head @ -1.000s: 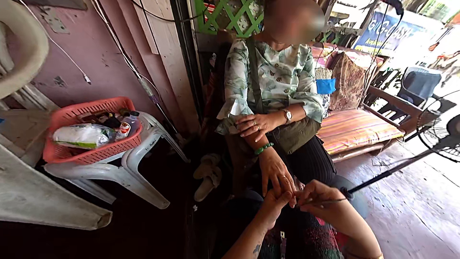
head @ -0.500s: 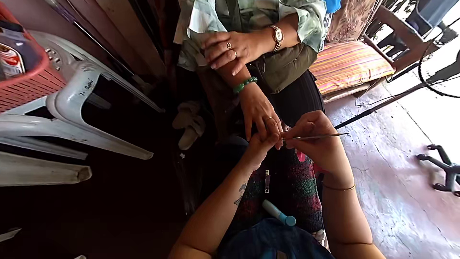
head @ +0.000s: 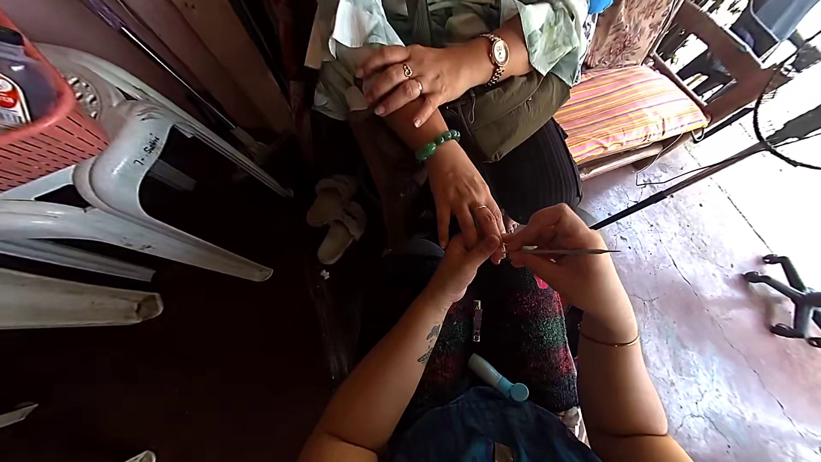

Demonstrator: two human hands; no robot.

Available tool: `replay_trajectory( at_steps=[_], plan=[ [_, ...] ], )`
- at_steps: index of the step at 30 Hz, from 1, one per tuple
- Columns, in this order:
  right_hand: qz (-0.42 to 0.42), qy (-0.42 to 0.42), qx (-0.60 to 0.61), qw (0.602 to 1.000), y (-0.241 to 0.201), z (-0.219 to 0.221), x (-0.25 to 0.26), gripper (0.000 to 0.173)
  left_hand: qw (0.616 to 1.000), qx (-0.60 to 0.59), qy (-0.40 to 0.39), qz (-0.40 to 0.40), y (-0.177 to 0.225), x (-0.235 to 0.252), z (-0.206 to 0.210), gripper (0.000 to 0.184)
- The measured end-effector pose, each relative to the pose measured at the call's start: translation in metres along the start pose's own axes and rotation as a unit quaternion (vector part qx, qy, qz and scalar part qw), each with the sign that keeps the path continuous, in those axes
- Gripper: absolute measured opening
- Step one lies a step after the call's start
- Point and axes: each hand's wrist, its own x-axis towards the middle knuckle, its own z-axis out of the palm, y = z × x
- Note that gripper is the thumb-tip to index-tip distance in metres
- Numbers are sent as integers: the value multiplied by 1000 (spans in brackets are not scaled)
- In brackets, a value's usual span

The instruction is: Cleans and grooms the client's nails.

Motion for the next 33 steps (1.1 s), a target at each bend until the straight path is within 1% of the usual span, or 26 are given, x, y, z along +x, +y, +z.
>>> replay_trajectory(
  at_steps=[1, 3, 5, 6, 7, 9, 11, 14, 16, 17, 19, 20, 22, 24, 26, 27, 29, 30, 32, 33],
  plan=[
    [1, -11, 4, 1000, 0, -2, 0, 35, 1000, -2, 0, 0, 0, 0, 0, 15],
    [7, 4, 23, 1000, -1, -1, 0, 39, 1000, -6, -3, 1, 0, 0, 1, 14],
    [3, 14, -6, 1000, -2, 2, 0, 38, 1000, 0, -2, 1, 0, 0, 1, 15],
    [2, 3, -19, 1000, -3, 2, 0, 36, 1000, 2, -1, 2, 0, 0, 1, 15],
    [5, -8, -19, 1000, -3, 0, -1, 37, 1000, 4, 0, 3, 0, 0, 1, 15],
    [8, 8, -7, 1000, -4, 1, -1, 40, 1000, 12, -1, 2, 2, 0, 2, 16],
    [-2, 19, -36, 999, -4, 5, 0, 39, 1000, 15, 6, -6, 2, 0, 2, 14],
    [-6, -13, -58, 998, -6, 0, 0, 38, 1000, 16, 7, -6, 3, 0, 2, 14],
    [-6, 15, -44, 999, -7, 4, 0, 38, 1000, 14, 4, -2, 3, 0, 3, 14],
    [-10, 22, -55, 998, -7, 6, 0, 37, 1000, 12, 5, -2, 3, 0, 3, 13],
    [-17, 2, -88, 996, -7, 5, 0, 33, 1000, 14, 7, -5, 3, 0, 2, 12],
    [-17, -9, -88, 996, -8, 3, 0, 35, 1000, 14, 6, -5, 3, 0, 2, 12],
    [-15, 7, -76, 997, -8, 4, 0, 37, 1000, 17, 6, -7, 4, 0, 3, 14],
    [-18, 19, -103, 994, -8, 8, 0, 34, 1000, 23, 9, -11, 4, 1, 3, 13],
    [-19, -7, -119, 993, -9, 5, -1, 33, 1000, 22, 8, -7, 3, 1, 3, 12],
    [-19, -7, -111, 994, -9, 4, -1, 34, 1000, 20, 7, -5, 3, 1, 3, 12],
    [-19, 25, -100, 995, -9, 9, -1, 36, 1000, 18, 3, -4, 4, 1, 3, 12],
    [-22, 30, -119, 992, -9, 11, -1, 34, 1000, 21, 4, -6, 3, 0, 3, 11],
    [-23, 8, -152, 988, -10, 10, -2, 31, 1000, 22, 8, -9, 3, 1, 2, 11],
    [-26, -1, -148, 989, -10, 8, -2, 32, 1000, 23, 9, -10, 3, 0, 2, 12]
  ],
)
